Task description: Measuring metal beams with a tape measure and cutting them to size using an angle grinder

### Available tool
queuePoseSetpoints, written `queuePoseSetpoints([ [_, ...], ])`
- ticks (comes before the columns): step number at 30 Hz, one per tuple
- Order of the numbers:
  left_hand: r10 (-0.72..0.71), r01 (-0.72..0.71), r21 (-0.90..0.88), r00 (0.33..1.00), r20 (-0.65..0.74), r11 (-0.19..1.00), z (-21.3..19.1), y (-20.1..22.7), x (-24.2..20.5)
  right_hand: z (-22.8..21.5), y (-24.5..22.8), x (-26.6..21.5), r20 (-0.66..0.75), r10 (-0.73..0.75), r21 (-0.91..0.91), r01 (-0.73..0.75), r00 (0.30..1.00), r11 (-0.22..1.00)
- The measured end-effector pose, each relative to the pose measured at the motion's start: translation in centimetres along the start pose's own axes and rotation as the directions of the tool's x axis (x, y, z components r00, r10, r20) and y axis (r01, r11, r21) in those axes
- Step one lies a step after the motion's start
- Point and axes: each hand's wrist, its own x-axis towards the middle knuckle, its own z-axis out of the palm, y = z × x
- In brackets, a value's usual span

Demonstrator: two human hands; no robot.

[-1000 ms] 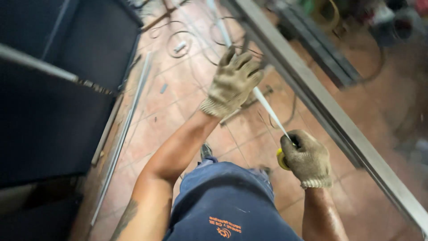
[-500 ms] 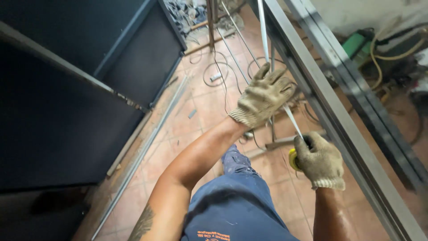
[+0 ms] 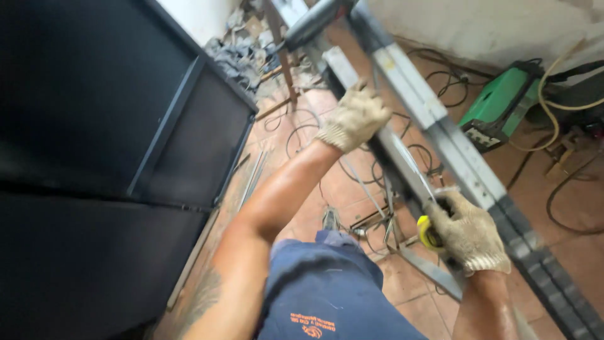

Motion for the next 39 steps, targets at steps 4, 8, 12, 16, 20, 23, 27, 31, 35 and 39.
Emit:
queuePoseSetpoints([
  [4, 0.106, -0.045, -0.248, 0.965, 0.240, 0.968, -2.3, -0.8, 2.5, -0.2, -1.6, 6.0, -0.068, -0.116, 0.202, 0.127, 0.991, 0.971],
  [8, -0.018, 0.136, -0.605, 0.980, 0.198, 0.785, -1.7, -5.1, 2.3, 1.8, -2.9, 14.0, -0.427, -0.315, 0.236, 0.441, 0.848, 0.866],
  [12, -0.207, 0.272, -0.377, 0.957, 0.203, 0.885, 4.5, -15.8, -1.7, 2.5, -5.9, 24.4, -0.572, -0.267, 0.187, 0.440, 0.776, 0.878],
  [16, -0.502, 0.528, -0.072, 0.836, 0.223, 0.846, 5.7, -22.9, -2.4, 3.9, -10.1, 30.7, -0.588, -0.093, 0.262, 0.298, 0.803, 0.918],
  [20, -0.511, 0.595, -0.021, 0.707, 0.489, 0.804, 4.6, -25.9, -0.5, 3.2, -13.5, 31.0, -0.574, -0.008, 0.116, 0.091, 0.819, 0.989],
  [23, -0.435, 0.669, -0.097, 0.578, 0.690, 0.737, 2.9, -27.4, 1.2, 4.1, -12.1, 31.9, -0.649, -0.077, -0.030, 0.075, 0.757, 0.997],
  [27, -0.339, 0.764, -0.283, 0.542, 0.769, 0.580, 1.3, -30.1, 1.7, 4.3, -13.4, 27.4, -0.839, -0.029, 0.035, 0.108, 0.543, 0.994],
  [31, -0.168, 0.890, -0.320, 0.388, 0.906, 0.325, -2.8, -28.2, 0.9, 6.4, -18.9, 17.3, -0.761, 0.187, 0.544, 0.455, 0.621, 0.705],
  [35, 0.103, 0.815, -0.441, 0.436, 0.894, 0.376, -3.2, -21.0, -3.5, 9.2, -20.2, 10.4, -0.277, 0.283, 0.955, 0.295, 0.918, -0.023],
  [39, 0.509, 0.610, -0.692, 0.484, 0.712, 0.387, -8.0, -9.8, -0.4, 15.8, -12.1, 5.6, -0.546, 0.310, 0.823, 0.568, 0.778, 0.022],
])
